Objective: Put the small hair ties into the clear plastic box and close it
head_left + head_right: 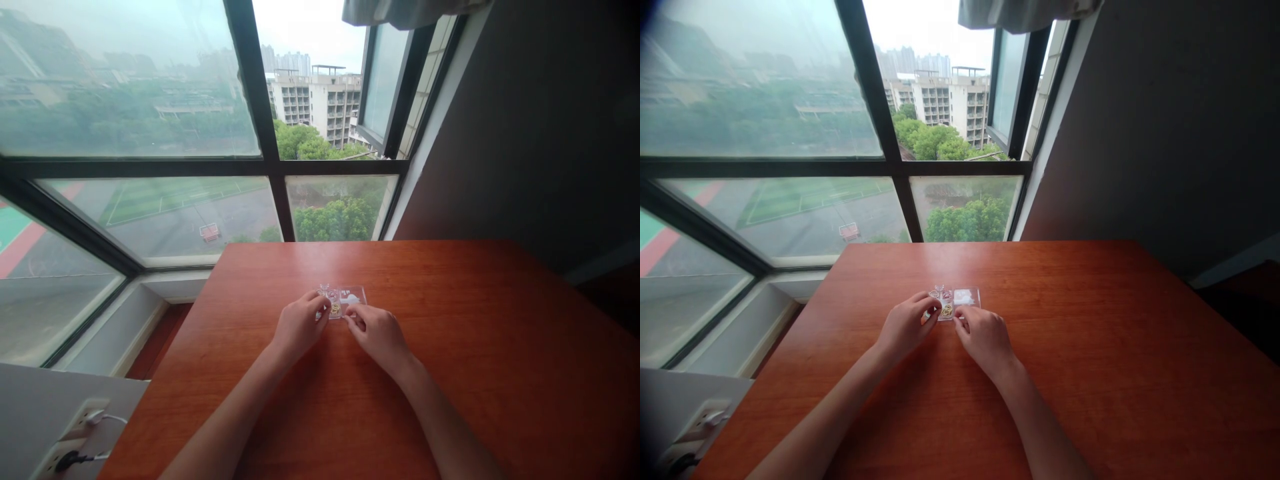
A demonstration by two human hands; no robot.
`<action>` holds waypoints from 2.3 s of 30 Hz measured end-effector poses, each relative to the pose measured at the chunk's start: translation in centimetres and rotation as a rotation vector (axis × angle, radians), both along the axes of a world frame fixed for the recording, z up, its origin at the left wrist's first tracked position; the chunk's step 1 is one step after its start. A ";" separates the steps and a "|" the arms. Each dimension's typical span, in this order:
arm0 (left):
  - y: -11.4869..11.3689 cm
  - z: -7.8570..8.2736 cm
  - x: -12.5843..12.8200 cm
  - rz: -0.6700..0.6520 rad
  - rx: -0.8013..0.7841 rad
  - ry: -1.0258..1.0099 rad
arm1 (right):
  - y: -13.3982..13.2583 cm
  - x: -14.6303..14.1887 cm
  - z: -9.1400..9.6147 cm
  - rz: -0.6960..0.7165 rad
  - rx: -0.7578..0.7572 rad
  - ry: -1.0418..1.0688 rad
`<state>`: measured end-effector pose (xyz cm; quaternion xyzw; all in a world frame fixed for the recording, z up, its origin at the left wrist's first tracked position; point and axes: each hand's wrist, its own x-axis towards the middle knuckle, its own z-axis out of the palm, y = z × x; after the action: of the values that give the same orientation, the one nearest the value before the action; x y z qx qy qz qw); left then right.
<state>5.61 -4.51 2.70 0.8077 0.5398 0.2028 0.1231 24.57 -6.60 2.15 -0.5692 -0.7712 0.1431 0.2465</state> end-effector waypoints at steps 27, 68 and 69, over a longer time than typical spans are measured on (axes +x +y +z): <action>2.6 -2.5 -3.5 -0.094 -0.006 -0.044 | 1.3 1.3 -2.8 -0.249 -0.010 -0.231; 1.0 -2.7 -1.1 -0.135 0.037 -0.031 | 0.7 -0.7 -3.0 0.167 0.186 0.071; 0.9 -2.7 -1.0 -0.133 0.039 -0.028 | 0.6 -0.7 -2.9 0.160 0.186 0.065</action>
<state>4.56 -3.57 0.05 0.8412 0.4791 0.2156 0.1281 23.84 -6.00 -0.70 -0.4759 -0.8155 0.1087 0.3109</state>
